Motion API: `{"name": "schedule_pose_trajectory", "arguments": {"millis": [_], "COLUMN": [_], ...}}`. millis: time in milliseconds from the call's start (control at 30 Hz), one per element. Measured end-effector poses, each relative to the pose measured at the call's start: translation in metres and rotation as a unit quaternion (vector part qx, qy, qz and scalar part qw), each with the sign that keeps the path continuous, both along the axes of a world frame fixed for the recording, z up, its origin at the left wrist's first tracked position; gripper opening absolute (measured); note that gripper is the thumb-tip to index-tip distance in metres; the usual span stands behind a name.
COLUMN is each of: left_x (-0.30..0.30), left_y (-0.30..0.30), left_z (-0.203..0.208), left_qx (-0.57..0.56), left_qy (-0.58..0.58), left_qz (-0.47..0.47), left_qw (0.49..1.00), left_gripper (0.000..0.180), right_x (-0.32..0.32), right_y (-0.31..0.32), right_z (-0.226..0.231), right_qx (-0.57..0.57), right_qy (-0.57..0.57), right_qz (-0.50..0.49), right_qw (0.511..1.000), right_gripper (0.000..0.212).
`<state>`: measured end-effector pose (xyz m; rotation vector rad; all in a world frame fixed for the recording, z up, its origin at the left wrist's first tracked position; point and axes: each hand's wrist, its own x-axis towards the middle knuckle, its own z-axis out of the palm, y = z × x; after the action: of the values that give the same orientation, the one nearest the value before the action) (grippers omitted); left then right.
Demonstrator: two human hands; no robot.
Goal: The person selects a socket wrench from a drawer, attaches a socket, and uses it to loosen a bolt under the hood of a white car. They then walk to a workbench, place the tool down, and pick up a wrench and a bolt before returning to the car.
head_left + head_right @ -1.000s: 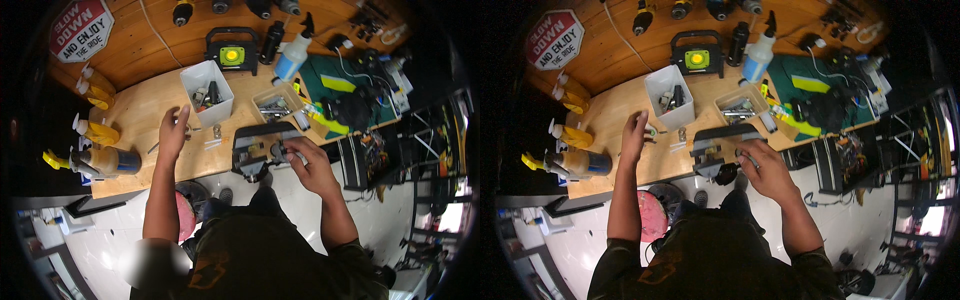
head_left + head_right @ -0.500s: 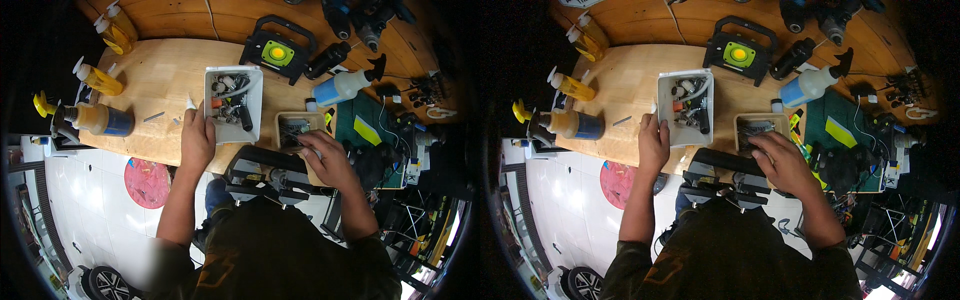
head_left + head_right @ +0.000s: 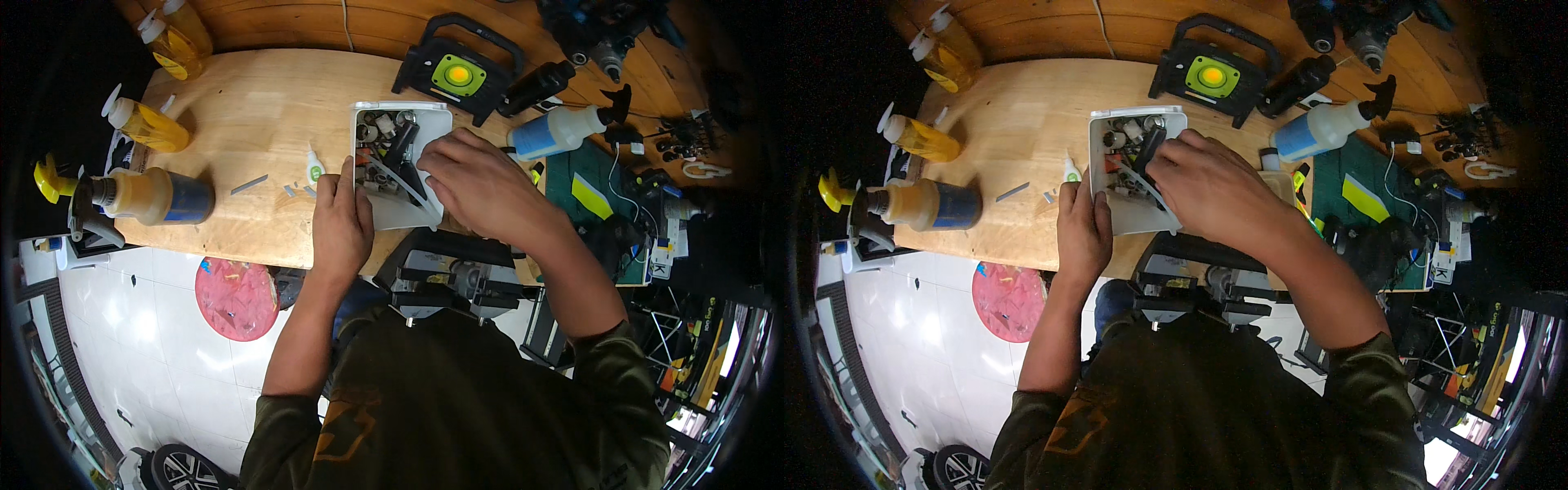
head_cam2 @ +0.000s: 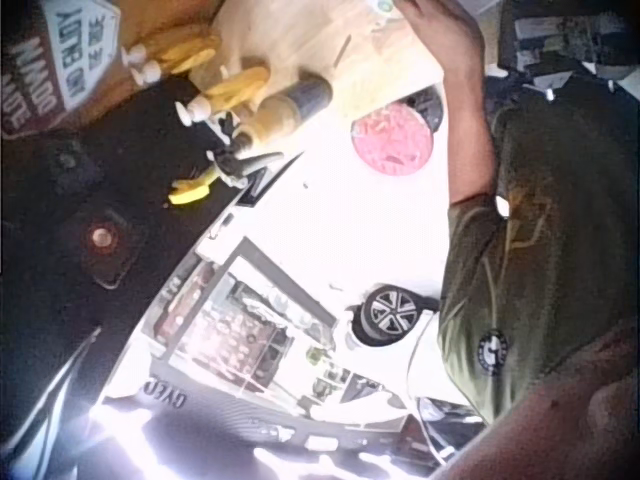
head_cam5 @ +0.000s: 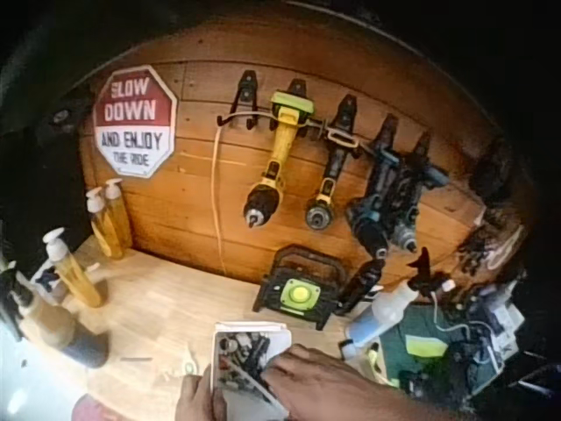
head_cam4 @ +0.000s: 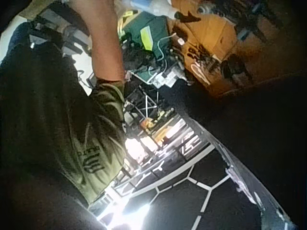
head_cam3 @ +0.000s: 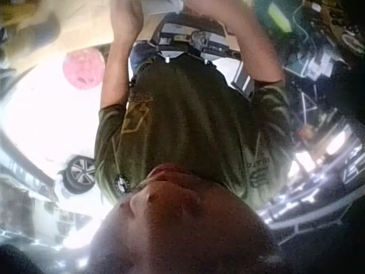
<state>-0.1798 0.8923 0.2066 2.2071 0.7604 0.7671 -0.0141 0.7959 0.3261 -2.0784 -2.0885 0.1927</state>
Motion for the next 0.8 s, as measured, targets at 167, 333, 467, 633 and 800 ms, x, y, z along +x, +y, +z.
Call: {"name": "schedule_pose_trajectory", "arguments": {"millis": [167,333,467,633,800], "left_x": [0.005,0.015,0.017,0.026,0.032], "left_y": [0.009,0.016,0.024,0.032,0.038], "left_z": [0.001,0.010,0.002,0.005,0.007], "left_qx": [0.000,-0.004,-0.004,-0.040,-0.044], "left_qy": [0.021,0.026,0.010,0.012,0.014], "left_qz": [-0.003,-0.005,-0.008,-0.004,-0.032], "left_qw": [1.000,1.000,1.000,0.999,0.998], "left_gripper": [0.043,0.041,0.040,0.036,0.042], "right_x": [-0.004,-0.013,-0.010,-0.004,0.010], "right_y": [0.028,0.085,0.103,0.115,0.123], "right_z": [-0.034,-0.067,-0.089,-0.107,-0.121], "right_qx": [-0.068,-0.154,-0.160,-0.187,-0.230], "right_qy": [-0.050,0.028,0.054,0.030,0.033], "right_qz": [0.006,-0.113,-0.201,-0.245,-0.243], "right_qw": [0.996,0.981,0.965,0.951,0.942], "right_gripper": [0.015,0.014,0.016,0.020,0.029]}}
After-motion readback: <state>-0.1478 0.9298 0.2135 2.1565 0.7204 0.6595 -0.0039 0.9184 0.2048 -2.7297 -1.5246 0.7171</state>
